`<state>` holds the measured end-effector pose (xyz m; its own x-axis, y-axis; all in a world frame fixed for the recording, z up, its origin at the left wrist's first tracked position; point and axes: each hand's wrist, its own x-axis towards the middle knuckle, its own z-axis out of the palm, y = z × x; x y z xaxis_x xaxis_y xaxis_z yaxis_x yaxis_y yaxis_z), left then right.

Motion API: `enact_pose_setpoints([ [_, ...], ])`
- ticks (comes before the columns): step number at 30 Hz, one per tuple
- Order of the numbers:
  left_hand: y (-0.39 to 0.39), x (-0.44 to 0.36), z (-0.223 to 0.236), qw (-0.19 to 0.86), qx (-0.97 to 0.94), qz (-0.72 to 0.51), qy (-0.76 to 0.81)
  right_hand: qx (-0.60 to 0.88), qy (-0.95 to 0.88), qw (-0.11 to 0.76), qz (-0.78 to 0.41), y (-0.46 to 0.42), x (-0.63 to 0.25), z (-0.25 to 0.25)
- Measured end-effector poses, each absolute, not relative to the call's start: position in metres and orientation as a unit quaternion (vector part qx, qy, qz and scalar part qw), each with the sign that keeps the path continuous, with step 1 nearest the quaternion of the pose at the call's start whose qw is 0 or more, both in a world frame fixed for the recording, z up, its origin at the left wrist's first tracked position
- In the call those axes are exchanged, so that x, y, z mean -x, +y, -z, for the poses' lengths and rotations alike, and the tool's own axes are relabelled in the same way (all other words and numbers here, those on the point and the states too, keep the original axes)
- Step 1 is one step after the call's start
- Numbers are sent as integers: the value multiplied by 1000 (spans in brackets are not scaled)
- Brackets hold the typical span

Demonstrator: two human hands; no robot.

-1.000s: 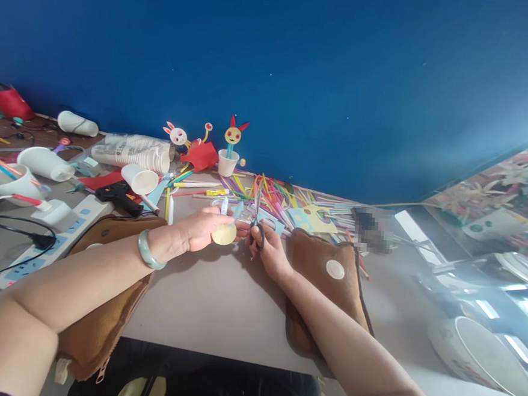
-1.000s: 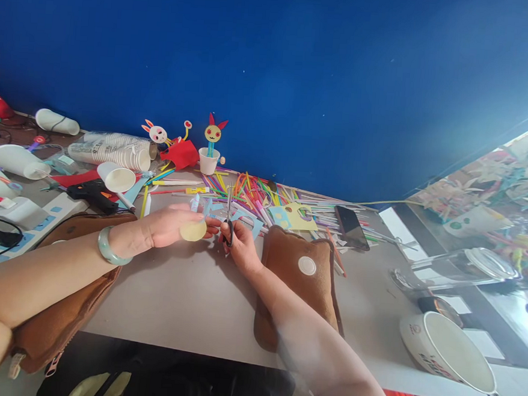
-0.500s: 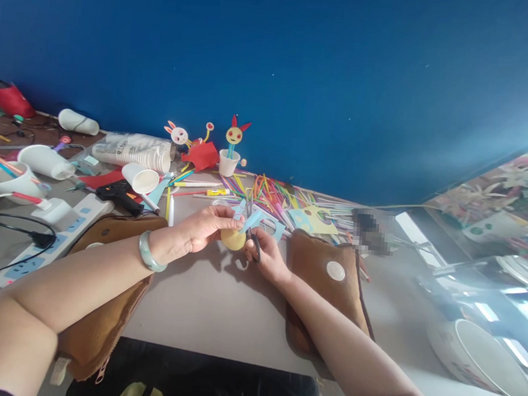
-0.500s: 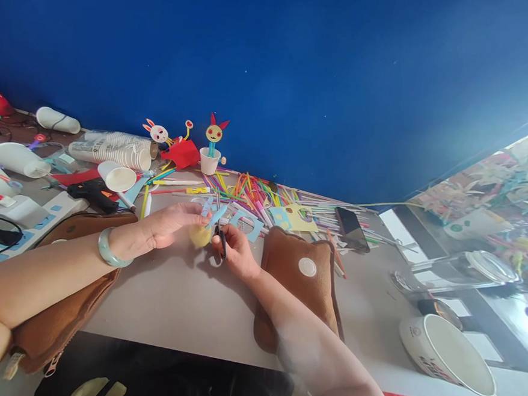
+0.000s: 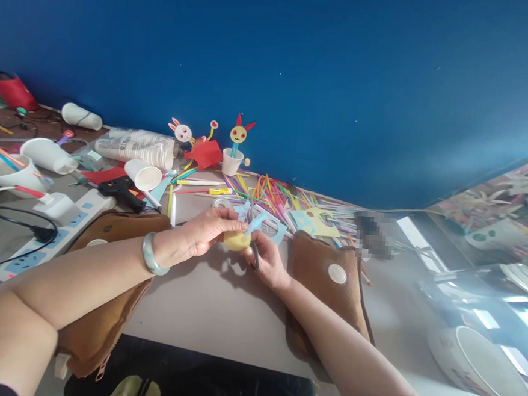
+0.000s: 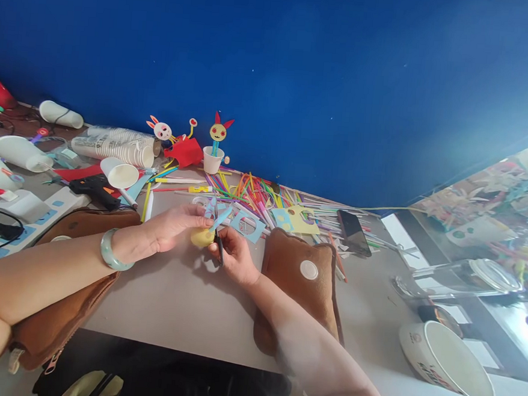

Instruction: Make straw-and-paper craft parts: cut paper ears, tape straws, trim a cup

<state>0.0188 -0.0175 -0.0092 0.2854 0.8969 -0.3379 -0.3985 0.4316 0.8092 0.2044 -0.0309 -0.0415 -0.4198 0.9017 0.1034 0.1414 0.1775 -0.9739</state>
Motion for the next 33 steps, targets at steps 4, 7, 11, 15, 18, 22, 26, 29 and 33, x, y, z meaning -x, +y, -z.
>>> enact_pose_setpoints([
  [4, -19, -20, 8, 741, -303, -442, 405, 389, -674, 379, -501, -31, -203, 41],
  [7, -20, -21, 9, 740, -303, -440, 408, 393, -675, 382, -494, -31, -203, 44],
  [11, -20, -22, 13, 737, -321, -440, 400, 393, -676, 380, -493, -30, -204, 48],
  [15, -20, -22, 15, 735, -328, -440, 398, 394, -678, 379, -491, -30, -203, 47],
  [18, -20, -22, 16, 728, -333, -445, 402, 399, -677, 381, -488, -30, -202, 46],
  [22, -21, -22, 16, 727, -336, -447, 399, 399, -677, 382, -486, -30, -203, 46],
  [26, -20, -22, 16, 732, -327, -447, 397, 400, -671, 385, -491, -30, -203, 46],
  [29, -20, -22, 16, 731, -323, -450, 399, 401, -669, 384, -494, -30, -202, 45],
  [33, -20, -22, 15, 729, -318, -451, 406, 408, -669, 384, -489, -31, -202, 44],
])
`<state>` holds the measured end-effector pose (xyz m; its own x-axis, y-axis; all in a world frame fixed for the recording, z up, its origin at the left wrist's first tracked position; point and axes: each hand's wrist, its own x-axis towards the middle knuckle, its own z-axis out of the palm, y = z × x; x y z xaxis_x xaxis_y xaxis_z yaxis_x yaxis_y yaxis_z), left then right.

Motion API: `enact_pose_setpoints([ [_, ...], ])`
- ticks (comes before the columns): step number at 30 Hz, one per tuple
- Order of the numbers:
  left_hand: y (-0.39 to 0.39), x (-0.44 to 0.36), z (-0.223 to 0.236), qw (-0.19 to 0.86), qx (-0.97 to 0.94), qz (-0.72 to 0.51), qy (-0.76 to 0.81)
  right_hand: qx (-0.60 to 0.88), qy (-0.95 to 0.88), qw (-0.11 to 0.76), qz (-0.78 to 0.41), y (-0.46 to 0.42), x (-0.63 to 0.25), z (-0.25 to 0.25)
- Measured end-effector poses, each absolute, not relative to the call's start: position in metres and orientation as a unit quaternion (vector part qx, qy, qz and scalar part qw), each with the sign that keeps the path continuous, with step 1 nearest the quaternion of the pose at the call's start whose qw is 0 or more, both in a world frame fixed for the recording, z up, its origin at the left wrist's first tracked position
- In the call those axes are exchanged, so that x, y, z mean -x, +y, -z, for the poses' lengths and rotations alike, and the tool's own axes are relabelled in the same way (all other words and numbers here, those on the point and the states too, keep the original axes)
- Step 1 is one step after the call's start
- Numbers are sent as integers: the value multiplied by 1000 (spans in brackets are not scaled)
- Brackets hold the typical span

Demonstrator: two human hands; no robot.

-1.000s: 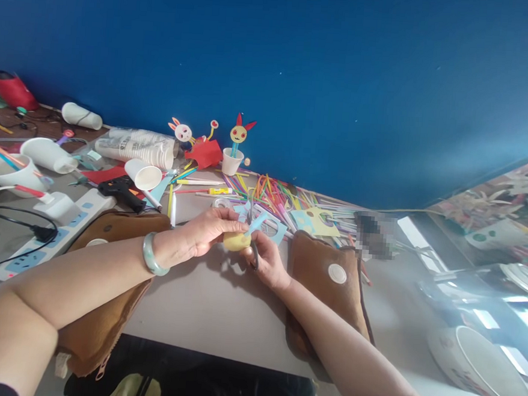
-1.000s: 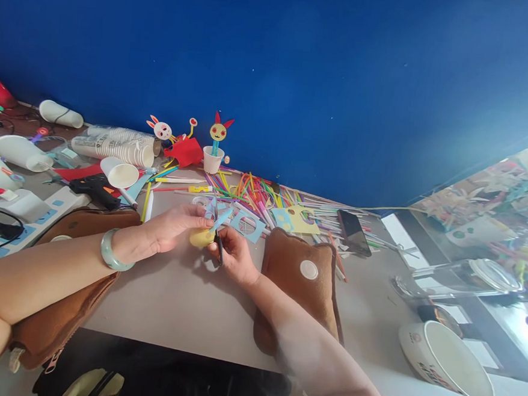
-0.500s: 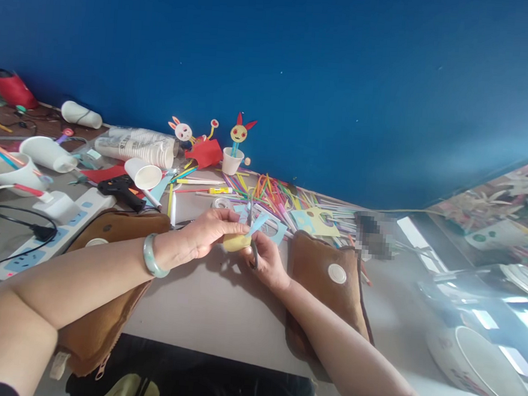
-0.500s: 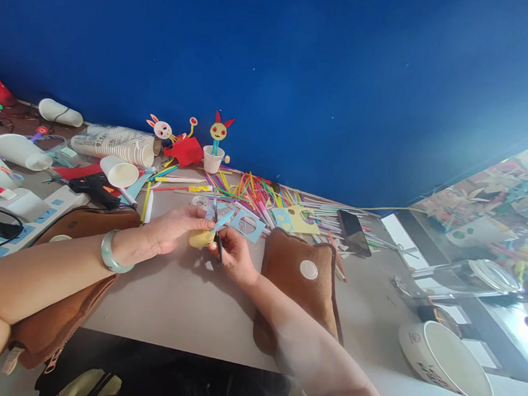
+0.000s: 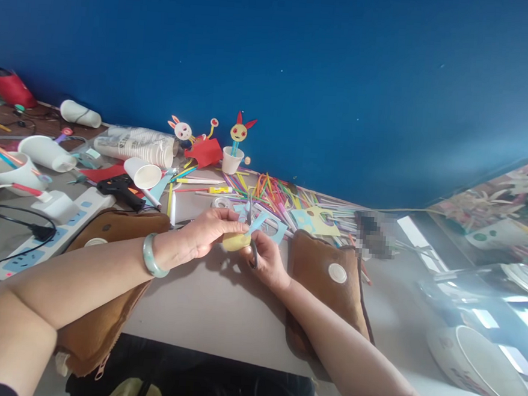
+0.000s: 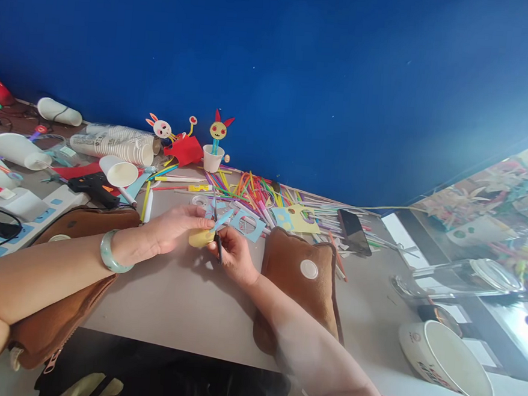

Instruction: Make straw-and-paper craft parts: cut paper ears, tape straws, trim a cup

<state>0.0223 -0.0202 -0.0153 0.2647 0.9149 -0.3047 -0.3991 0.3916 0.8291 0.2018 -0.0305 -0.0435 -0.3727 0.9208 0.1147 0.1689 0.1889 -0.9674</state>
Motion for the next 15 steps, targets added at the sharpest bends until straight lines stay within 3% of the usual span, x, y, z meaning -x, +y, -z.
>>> enact_pose_setpoints([
  [15, -21, -22, 16, 735, -328, -443, 395, 410, -669, 381, -489, -31, -202, 43],
])
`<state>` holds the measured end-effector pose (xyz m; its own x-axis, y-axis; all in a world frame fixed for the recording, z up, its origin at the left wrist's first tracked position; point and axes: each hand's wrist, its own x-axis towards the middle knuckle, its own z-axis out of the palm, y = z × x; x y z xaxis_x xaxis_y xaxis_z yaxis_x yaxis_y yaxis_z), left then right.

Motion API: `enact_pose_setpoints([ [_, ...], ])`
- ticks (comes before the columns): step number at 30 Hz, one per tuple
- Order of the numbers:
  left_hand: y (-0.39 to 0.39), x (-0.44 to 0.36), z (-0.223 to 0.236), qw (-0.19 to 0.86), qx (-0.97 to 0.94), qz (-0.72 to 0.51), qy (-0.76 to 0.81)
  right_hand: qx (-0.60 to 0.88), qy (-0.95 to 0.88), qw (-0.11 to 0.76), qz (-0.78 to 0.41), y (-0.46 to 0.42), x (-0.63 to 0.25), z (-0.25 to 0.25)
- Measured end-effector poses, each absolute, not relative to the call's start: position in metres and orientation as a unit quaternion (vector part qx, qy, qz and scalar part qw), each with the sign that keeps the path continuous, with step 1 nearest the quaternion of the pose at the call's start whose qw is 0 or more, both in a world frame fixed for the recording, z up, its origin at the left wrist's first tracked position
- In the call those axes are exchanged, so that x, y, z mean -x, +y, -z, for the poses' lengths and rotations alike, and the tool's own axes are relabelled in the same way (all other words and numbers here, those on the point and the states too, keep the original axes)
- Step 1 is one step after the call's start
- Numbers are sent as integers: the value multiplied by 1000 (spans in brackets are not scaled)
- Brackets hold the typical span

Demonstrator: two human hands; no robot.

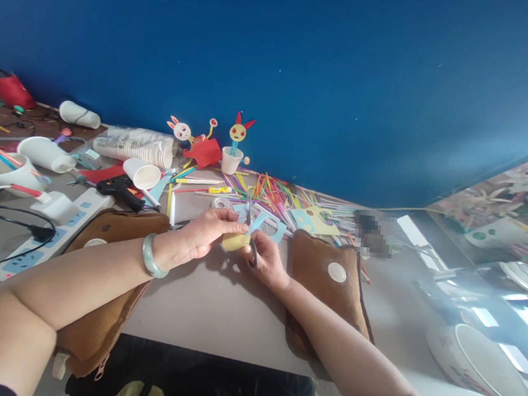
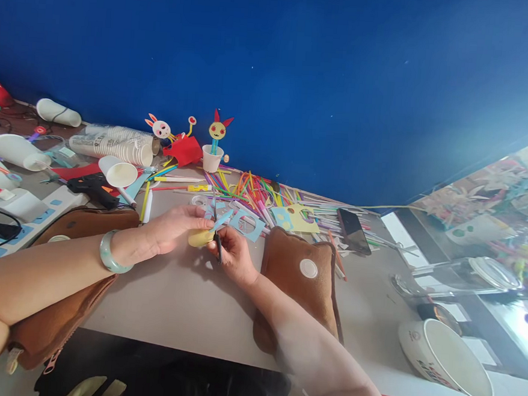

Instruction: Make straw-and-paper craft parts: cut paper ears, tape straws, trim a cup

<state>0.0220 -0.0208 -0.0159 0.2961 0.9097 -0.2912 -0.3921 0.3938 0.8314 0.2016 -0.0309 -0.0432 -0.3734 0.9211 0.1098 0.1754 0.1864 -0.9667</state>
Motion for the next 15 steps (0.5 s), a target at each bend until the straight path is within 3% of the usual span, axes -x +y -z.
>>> enact_pose_setpoints([
  [15, -21, -22, 19, 729, -341, -442, 397, 424, -663, 378, -488, -32, -201, 41],
])
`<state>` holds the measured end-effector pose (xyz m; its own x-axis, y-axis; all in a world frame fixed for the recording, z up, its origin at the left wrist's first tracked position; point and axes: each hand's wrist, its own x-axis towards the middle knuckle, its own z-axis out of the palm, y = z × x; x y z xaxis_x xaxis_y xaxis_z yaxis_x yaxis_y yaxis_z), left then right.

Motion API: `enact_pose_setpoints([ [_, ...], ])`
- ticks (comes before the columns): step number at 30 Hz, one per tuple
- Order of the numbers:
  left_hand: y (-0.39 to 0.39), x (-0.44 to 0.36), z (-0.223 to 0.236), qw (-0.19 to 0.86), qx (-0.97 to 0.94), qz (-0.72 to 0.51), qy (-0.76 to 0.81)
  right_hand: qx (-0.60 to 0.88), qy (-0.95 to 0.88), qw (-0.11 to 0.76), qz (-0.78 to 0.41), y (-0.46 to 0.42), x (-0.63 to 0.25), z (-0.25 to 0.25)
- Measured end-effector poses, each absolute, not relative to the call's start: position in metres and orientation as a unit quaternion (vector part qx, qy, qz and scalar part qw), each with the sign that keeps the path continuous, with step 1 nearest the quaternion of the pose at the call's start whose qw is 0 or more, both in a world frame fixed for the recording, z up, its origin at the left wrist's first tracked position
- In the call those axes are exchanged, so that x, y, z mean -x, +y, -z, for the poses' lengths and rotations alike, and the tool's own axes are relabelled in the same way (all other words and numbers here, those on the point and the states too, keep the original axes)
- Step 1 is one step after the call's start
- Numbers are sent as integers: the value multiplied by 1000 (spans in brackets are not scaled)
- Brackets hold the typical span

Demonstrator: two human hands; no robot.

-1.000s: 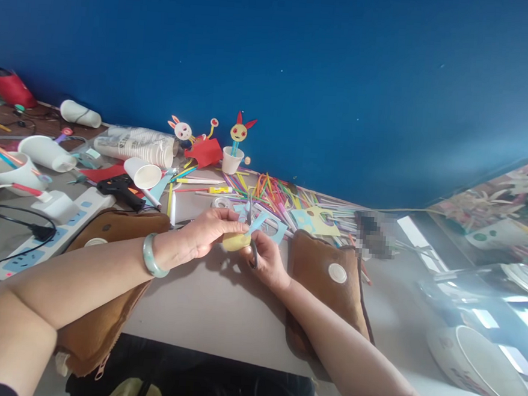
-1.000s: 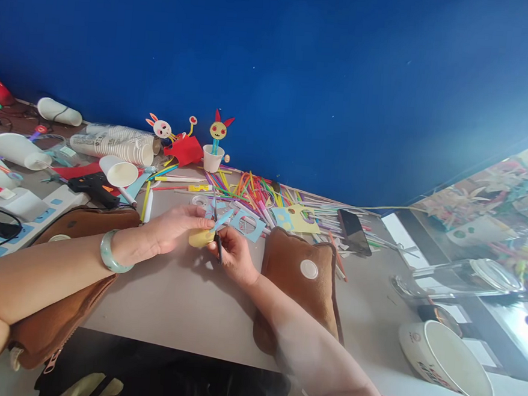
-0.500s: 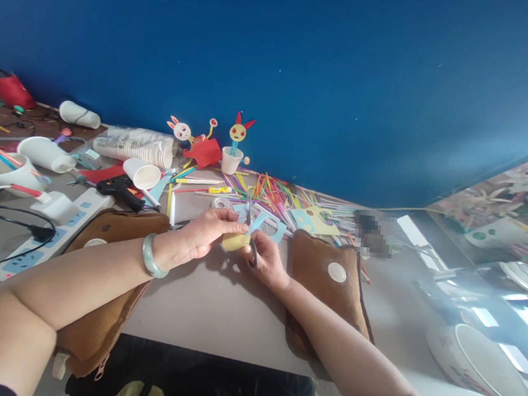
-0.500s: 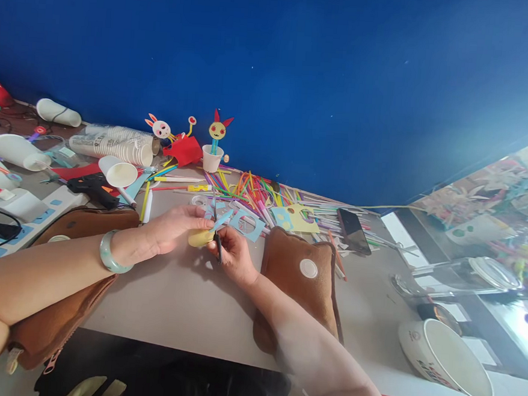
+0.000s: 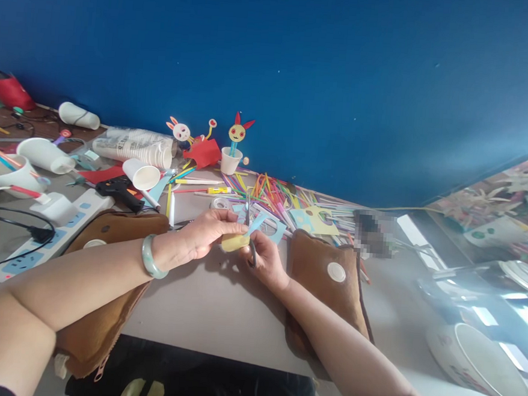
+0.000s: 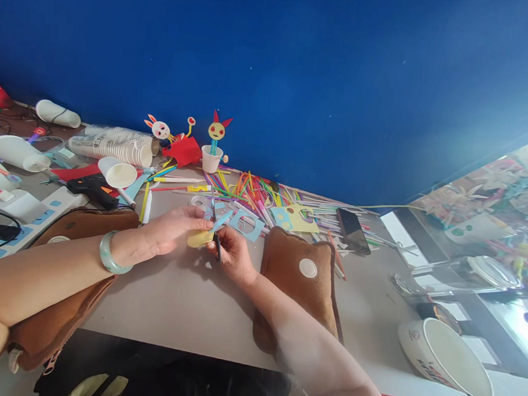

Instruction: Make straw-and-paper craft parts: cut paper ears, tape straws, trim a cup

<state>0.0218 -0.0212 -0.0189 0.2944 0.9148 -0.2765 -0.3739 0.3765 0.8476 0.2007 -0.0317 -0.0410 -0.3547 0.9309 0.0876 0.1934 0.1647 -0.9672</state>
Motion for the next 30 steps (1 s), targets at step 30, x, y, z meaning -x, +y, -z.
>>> enact_pose_setpoints([
  [30, -18, -21, 16, 711, -331, -465, 410, 491, -586, 438, -473, -25, -201, 44],
])
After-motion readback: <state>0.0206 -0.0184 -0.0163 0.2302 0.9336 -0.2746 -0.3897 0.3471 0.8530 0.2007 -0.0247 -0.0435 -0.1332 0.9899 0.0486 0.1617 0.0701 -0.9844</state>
